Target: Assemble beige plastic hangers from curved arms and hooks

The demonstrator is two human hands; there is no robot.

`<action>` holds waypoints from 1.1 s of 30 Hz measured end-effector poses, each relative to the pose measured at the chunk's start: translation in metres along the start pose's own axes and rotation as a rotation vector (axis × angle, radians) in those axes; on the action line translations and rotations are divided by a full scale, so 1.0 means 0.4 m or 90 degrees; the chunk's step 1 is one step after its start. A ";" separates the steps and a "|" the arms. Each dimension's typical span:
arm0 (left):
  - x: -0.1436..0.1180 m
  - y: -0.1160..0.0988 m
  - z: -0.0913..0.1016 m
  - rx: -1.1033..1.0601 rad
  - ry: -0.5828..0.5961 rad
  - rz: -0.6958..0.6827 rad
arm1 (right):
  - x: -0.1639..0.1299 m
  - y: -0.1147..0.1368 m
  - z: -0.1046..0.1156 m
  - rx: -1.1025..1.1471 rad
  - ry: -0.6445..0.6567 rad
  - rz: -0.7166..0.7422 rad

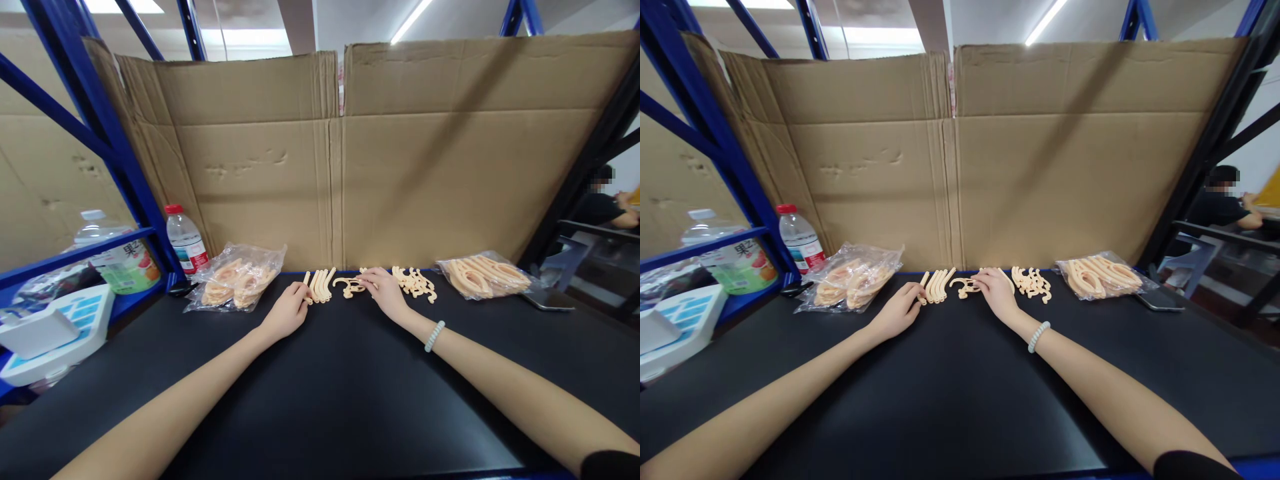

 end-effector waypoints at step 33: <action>-0.010 -0.169 0.020 -0.296 -0.069 0.011 | -0.123 0.155 0.067 0.597 -0.108 -0.401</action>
Point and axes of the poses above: each hand's wrist, its own x-axis towards the middle knuckle, its own z-axis out of the back of the hand, y = z × x, the point moved 2 cm from there along x, towards the middle knuckle, and after that the axes turned 3 degrees about y, right-handed, at the moved point
